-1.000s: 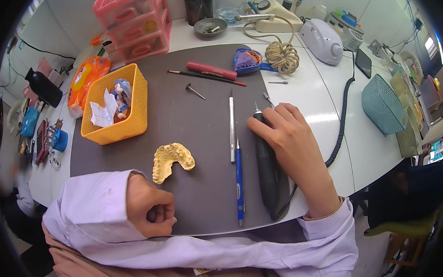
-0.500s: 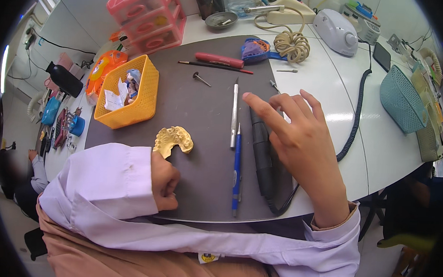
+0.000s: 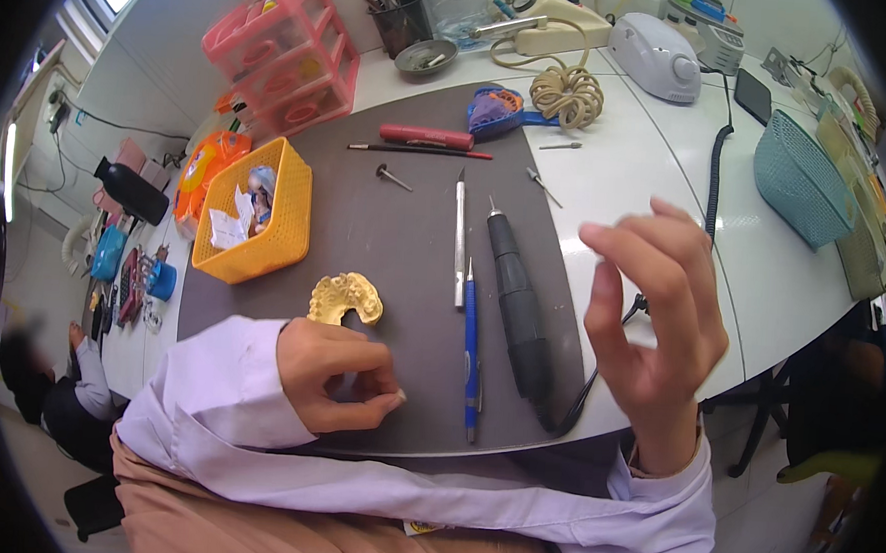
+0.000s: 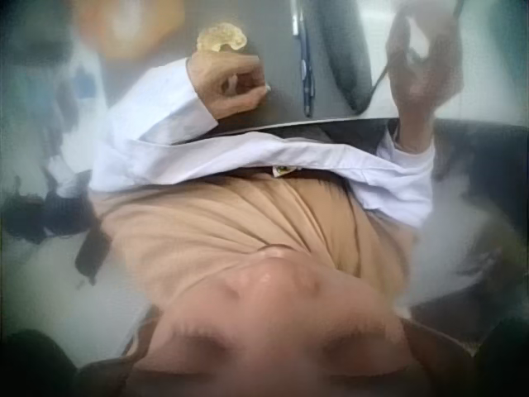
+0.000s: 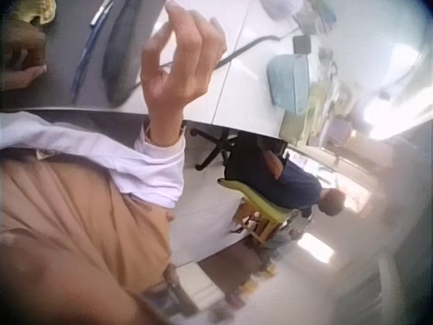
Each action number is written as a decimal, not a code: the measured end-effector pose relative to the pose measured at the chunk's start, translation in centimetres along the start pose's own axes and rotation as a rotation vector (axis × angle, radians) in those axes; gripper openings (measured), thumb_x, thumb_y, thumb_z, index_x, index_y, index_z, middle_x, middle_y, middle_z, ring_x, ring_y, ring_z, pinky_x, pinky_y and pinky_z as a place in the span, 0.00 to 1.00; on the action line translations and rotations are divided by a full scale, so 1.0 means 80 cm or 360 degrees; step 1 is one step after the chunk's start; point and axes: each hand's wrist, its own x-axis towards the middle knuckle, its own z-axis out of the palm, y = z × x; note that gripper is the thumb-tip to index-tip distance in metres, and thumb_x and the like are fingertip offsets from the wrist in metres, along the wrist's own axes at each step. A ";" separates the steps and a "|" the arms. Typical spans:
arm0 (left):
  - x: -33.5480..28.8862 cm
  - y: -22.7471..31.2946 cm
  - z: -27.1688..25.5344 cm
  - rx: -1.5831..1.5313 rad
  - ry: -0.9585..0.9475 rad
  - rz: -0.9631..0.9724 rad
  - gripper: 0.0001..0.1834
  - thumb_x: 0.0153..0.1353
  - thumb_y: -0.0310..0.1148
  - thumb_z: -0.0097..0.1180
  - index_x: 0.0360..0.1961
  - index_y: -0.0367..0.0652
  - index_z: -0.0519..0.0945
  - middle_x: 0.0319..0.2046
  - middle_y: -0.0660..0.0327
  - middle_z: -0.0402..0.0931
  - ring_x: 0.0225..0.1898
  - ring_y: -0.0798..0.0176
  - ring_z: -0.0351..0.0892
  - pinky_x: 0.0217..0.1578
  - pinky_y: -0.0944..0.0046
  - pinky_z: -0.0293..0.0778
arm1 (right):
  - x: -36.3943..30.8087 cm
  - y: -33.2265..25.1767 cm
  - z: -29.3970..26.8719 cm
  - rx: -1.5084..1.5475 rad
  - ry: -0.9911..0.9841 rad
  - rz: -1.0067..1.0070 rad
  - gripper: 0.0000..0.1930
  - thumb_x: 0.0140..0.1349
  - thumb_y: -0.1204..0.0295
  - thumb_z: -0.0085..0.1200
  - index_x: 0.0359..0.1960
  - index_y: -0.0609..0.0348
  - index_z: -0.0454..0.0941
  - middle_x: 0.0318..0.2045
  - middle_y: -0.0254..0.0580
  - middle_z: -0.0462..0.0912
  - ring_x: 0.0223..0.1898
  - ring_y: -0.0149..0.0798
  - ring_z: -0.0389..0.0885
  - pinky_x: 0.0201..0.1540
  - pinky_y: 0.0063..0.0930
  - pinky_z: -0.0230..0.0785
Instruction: The person uses a rotary tool to grind and shape a small white tooth-like object. They then pick up a yellow dental cast and use a metal file to smooth its surface. The person repeatedly places the shaped object into the cast to check the fit and continues refining the object with the rotary tool.
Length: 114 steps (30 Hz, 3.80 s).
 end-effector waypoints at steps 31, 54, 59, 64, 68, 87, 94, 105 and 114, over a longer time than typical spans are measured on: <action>-0.036 -0.038 -0.010 -0.0179 0.0655 0.0804 0.14 0.45 0.19 0.63 0.37 0.34 0.79 0.27 0.54 0.80 0.24 0.58 0.81 0.24 0.65 0.76 | -0.007 -0.134 0.052 0.0865 -0.0343 0.0564 0.15 0.43 0.83 0.64 0.37 0.63 0.81 0.30 0.43 0.80 0.28 0.35 0.80 0.28 0.21 0.73; -0.029 -0.124 -0.019 0.0145 0.0880 -0.0006 0.18 0.43 0.44 0.65 0.12 0.47 0.72 0.08 0.68 0.67 0.11 0.66 0.60 0.11 0.65 0.55 | 0.059 -0.110 0.152 0.0389 -0.1180 0.0738 0.13 0.41 0.78 0.64 0.32 0.54 0.82 0.28 0.32 0.79 0.31 0.36 0.75 0.32 0.27 0.66; -0.031 -0.126 -0.024 0.0136 0.0816 -0.0013 0.15 0.44 0.43 0.65 0.14 0.46 0.75 0.08 0.68 0.67 0.12 0.66 0.60 0.11 0.65 0.56 | 0.061 -0.111 0.149 0.0363 -0.1193 0.0805 0.12 0.40 0.78 0.65 0.30 0.53 0.83 0.28 0.32 0.78 0.30 0.35 0.74 0.33 0.27 0.65; -0.032 -0.125 -0.024 0.0094 0.0800 -0.0005 0.13 0.45 0.41 0.65 0.16 0.45 0.77 0.09 0.68 0.67 0.12 0.66 0.60 0.11 0.65 0.57 | 0.055 -0.111 0.151 0.0316 -0.1217 0.0836 0.12 0.41 0.78 0.65 0.32 0.53 0.83 0.27 0.31 0.77 0.30 0.35 0.74 0.32 0.26 0.63; -0.033 -0.125 -0.023 0.0106 0.0793 0.0000 0.13 0.45 0.40 0.64 0.16 0.45 0.77 0.09 0.67 0.67 0.12 0.66 0.61 0.11 0.65 0.57 | 0.056 -0.112 0.153 0.0308 -0.1269 0.0811 0.13 0.43 0.77 0.64 0.34 0.53 0.82 0.28 0.32 0.77 0.31 0.36 0.74 0.32 0.27 0.64; -0.022 -0.134 -0.020 -0.0350 0.0860 0.0412 0.19 0.48 0.31 0.65 0.41 0.35 0.77 0.27 0.55 0.77 0.24 0.57 0.77 0.24 0.65 0.72 | 0.030 -0.120 0.137 0.0852 -0.0837 0.1313 0.18 0.45 0.80 0.64 0.40 0.66 0.73 0.34 0.46 0.76 0.35 0.39 0.77 0.30 0.25 0.72; -0.032 -0.126 -0.019 -0.0429 0.0719 0.0304 0.20 0.49 0.34 0.64 0.41 0.35 0.75 0.28 0.54 0.78 0.26 0.57 0.80 0.24 0.64 0.74 | 0.044 -0.116 0.130 0.0881 -0.1032 0.1122 0.19 0.46 0.78 0.65 0.42 0.65 0.76 0.35 0.47 0.77 0.35 0.36 0.78 0.33 0.23 0.74; -0.031 -0.129 -0.016 -0.0392 0.0776 0.0448 0.21 0.47 0.31 0.65 0.43 0.34 0.76 0.30 0.54 0.79 0.26 0.58 0.80 0.24 0.65 0.74 | 0.045 -0.116 0.127 0.0733 -0.1033 0.0860 0.17 0.44 0.73 0.67 0.36 0.63 0.77 0.33 0.45 0.79 0.33 0.37 0.79 0.35 0.25 0.72; -0.025 -0.129 -0.020 -0.0253 0.0868 0.0539 0.21 0.42 0.24 0.66 0.42 0.37 0.79 0.35 0.55 0.81 0.33 0.60 0.82 0.32 0.67 0.76 | 0.044 -0.111 0.124 0.0937 -0.0979 0.0837 0.18 0.41 0.76 0.69 0.36 0.63 0.77 0.34 0.48 0.75 0.35 0.39 0.80 0.39 0.28 0.74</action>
